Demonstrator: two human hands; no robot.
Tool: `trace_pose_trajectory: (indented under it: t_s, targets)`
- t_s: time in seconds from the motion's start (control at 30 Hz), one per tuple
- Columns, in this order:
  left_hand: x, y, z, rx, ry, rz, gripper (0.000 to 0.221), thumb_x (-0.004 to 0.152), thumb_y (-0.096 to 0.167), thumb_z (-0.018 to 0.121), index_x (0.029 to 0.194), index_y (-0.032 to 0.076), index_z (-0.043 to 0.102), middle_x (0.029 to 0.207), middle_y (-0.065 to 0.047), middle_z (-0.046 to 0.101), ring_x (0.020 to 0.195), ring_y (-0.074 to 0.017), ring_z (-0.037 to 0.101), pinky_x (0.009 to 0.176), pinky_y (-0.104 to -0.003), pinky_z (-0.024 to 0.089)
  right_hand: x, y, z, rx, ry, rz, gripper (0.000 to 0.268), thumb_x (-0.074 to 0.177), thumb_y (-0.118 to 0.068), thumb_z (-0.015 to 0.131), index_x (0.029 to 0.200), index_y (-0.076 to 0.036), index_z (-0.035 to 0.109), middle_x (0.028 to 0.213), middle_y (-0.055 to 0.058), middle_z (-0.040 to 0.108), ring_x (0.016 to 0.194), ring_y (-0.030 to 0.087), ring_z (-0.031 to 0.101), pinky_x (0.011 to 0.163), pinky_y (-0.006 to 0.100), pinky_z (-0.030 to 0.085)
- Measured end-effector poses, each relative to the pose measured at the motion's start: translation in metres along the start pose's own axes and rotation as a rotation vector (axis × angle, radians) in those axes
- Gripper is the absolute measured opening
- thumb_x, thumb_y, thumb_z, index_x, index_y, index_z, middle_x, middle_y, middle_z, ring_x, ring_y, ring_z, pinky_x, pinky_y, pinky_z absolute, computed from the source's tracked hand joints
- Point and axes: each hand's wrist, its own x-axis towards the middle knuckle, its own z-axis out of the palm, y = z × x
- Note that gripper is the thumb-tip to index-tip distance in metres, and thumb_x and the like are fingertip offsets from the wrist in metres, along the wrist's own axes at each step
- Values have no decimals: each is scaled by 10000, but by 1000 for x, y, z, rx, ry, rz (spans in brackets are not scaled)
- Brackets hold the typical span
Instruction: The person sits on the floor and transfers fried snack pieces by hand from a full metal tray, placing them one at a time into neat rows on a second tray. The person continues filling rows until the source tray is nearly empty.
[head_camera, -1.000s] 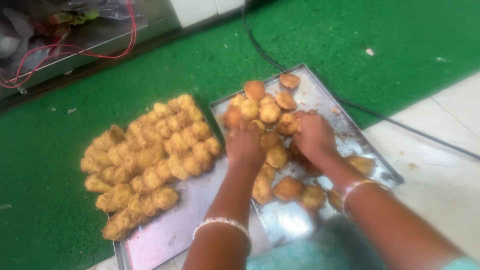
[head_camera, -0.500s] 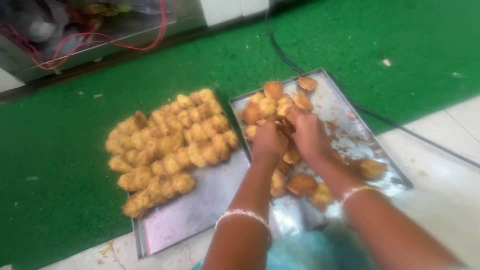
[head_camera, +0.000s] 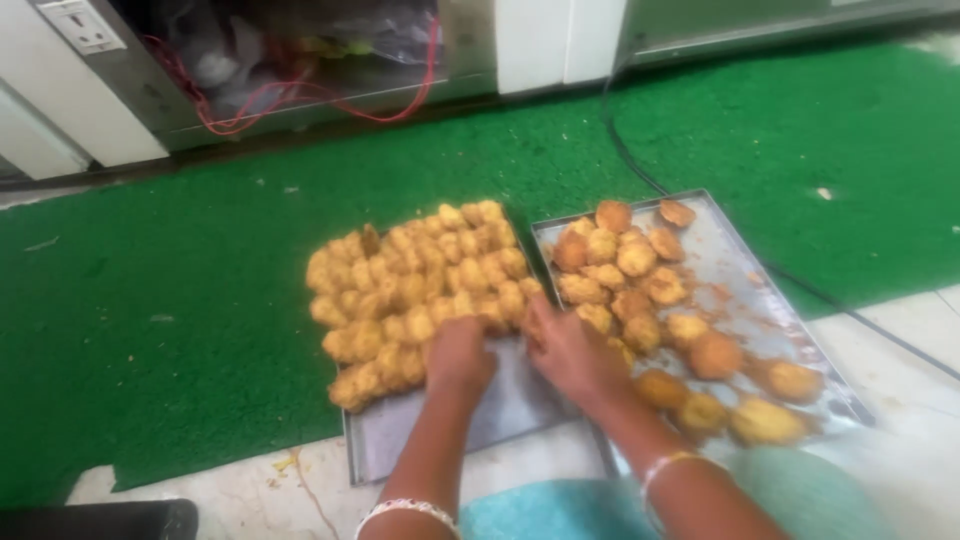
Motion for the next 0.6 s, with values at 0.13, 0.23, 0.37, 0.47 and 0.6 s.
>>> trace_pose_trajectory:
  t_s: [0.13,0.23,0.37,0.47,0.6]
  targets:
    - [9,-58,17,175,79,-67,257,823,71,698,1062,140,760,1157,-147,707,1152,-332,649,971,-445,545,11,-10,36,-47,21,-103,181,915,-95,628,1077,-122,551,815,148,705,752,320,721,693,453,589]
    - [3,-60,-5,170,108,-79,277,752,124,778,1026,127,740,1180,-116,680,1177,-329,622,947,-461,535,17,-15,58,57,117,-264,194,840,-32,658,1003,-56,555,848,182,699,840,374,694,715,499,532]
    - [4,-65,-12,175,-10,-142,395,742,234,851,1100,141,710,1233,-130,643,1190,-325,605,943,-456,544,26,-28,81,28,133,-226,336,824,30,607,1141,-61,537,892,212,687,878,404,683,771,498,530]
    - [-2,-66,-12,151,25,-110,456,725,248,866,1127,139,680,1224,-122,633,1202,-317,585,911,-462,545,27,-33,95,13,175,-167,297,863,41,572,1144,-52,551,906,223,693,892,403,688,792,505,535]
    - [7,-81,10,178,70,-63,412,754,163,814,1139,150,671,1203,-107,646,1199,-315,587,919,-452,537,28,-42,101,75,236,-192,189,864,-30,631,1045,-15,580,950,213,709,906,413,686,794,500,548]
